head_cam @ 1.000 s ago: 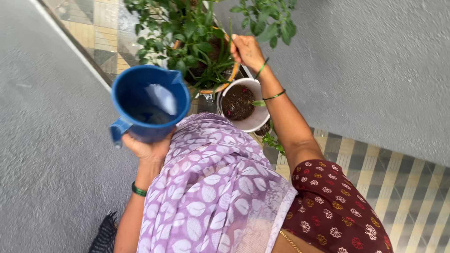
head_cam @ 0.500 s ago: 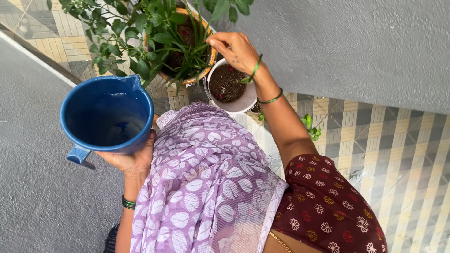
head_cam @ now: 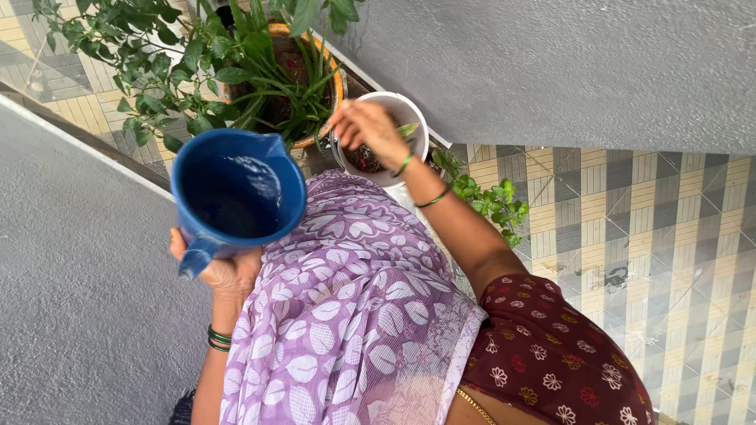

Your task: The person pours water from a blue mug into the soil of several potted plants on a balcony.

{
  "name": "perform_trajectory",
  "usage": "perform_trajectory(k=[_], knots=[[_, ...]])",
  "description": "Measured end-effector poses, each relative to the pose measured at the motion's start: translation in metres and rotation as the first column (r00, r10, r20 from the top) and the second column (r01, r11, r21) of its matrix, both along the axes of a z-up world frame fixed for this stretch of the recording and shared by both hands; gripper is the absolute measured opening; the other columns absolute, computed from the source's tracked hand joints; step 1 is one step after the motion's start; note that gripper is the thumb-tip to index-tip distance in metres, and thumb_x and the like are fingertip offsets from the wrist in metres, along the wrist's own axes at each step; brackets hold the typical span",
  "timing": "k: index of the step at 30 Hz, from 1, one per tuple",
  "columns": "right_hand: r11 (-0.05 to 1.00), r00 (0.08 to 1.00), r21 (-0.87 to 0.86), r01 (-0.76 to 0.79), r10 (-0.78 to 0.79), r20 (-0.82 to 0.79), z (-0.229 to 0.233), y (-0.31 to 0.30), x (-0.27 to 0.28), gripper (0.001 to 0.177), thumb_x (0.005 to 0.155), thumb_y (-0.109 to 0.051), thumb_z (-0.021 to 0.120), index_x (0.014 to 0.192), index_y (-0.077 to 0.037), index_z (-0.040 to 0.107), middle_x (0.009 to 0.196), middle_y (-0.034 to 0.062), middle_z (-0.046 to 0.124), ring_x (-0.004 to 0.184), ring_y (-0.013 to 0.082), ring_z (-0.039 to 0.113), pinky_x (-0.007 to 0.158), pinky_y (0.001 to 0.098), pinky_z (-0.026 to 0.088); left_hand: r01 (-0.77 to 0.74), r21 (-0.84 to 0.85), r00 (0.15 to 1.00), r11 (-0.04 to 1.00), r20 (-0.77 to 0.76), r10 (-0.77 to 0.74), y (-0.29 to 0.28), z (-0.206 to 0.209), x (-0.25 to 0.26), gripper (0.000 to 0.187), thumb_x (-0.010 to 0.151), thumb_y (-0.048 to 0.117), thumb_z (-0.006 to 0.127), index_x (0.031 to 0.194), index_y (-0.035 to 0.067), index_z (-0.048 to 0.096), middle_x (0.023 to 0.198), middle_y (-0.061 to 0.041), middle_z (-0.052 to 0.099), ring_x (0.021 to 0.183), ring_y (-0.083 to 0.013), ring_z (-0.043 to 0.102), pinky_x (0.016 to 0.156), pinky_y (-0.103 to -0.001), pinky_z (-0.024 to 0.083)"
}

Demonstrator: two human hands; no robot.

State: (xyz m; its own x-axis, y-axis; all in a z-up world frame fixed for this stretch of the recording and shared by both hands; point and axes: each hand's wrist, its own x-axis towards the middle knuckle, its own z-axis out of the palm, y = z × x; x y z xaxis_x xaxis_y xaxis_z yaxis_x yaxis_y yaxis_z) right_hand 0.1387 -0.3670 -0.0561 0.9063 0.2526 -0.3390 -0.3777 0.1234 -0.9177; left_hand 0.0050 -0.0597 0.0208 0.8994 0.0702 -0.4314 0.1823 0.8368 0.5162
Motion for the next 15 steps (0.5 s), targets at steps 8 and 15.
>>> perform_trajectory(k=[8,15], knots=[[0.826,0.901,0.557,0.088,0.173,-0.399,-0.013,0.088,0.006,0.040,0.107,-0.040,0.057,0.074,-0.018,0.052,0.061,-0.0079,0.049,0.045,0.0031,0.042,0.038,0.0177,0.031,-0.002,0.094,0.999,0.996,-0.038,0.006,-0.010,0.000,-0.006,0.076,0.092,0.068,0.055,0.144,0.012,0.053,0.147,-0.007,0.055,0.140,-0.0293,0.049,0.122,-0.056,0.038],[0.708,0.840,0.707,-0.011,0.390,-0.377,0.015,0.101,0.047,0.042,0.105,-0.039,0.054,0.071,-0.017,0.046,0.060,-0.0072,0.041,0.042,0.0021,0.033,0.035,0.0194,0.024,-0.103,-0.021,0.994,0.994,-0.029,0.102,-0.013,0.000,-0.014,0.082,0.083,0.074,0.051,0.148,0.023,0.049,0.155,-0.005,0.049,0.144,-0.0327,0.046,0.116,-0.064,0.040]])
